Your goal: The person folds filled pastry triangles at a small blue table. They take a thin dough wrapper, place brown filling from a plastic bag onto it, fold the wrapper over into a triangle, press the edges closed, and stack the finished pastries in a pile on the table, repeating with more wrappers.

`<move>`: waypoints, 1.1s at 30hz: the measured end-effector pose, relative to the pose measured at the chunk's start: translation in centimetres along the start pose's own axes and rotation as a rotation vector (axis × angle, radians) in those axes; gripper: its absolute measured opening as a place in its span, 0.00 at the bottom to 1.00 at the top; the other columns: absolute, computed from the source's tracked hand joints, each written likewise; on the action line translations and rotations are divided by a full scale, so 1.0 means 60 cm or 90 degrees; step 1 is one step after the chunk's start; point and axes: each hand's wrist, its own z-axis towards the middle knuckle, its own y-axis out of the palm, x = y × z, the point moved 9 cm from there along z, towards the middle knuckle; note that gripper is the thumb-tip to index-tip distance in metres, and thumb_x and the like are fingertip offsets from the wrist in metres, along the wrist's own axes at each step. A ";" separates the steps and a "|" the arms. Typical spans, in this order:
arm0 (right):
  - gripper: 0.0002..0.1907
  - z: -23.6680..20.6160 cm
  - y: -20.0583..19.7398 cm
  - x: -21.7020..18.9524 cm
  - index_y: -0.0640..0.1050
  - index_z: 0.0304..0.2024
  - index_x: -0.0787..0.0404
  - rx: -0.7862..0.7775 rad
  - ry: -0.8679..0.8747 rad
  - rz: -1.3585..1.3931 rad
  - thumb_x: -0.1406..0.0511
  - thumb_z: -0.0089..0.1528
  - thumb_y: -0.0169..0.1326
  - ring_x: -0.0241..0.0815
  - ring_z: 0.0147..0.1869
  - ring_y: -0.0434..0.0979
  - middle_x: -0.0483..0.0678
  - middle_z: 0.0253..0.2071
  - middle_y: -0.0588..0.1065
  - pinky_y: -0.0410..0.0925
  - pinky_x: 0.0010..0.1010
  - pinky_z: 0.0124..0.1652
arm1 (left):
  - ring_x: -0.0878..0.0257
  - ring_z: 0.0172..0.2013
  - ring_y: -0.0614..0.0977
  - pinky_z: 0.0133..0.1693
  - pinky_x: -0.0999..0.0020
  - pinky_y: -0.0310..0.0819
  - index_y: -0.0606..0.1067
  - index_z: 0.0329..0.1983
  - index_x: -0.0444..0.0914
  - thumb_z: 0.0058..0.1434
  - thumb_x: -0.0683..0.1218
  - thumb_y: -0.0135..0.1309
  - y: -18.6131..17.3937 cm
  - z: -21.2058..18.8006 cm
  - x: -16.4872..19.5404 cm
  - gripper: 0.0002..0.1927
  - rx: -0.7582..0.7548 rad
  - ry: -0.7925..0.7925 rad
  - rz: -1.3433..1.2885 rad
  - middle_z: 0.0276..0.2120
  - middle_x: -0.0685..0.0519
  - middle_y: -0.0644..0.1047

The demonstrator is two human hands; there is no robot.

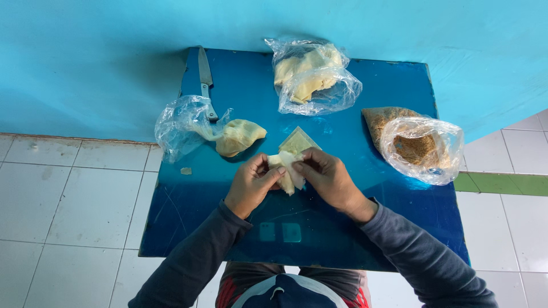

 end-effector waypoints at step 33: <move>0.15 -0.016 0.026 -0.101 0.77 0.52 0.61 0.088 -0.398 -0.754 0.69 0.62 0.55 0.47 0.53 0.80 0.50 0.49 0.81 0.64 0.41 0.55 | 0.65 0.38 0.85 0.37 0.68 0.86 0.73 0.45 0.36 0.66 0.46 0.56 -0.036 -0.005 0.018 0.09 0.124 -0.031 -0.070 0.39 0.50 0.81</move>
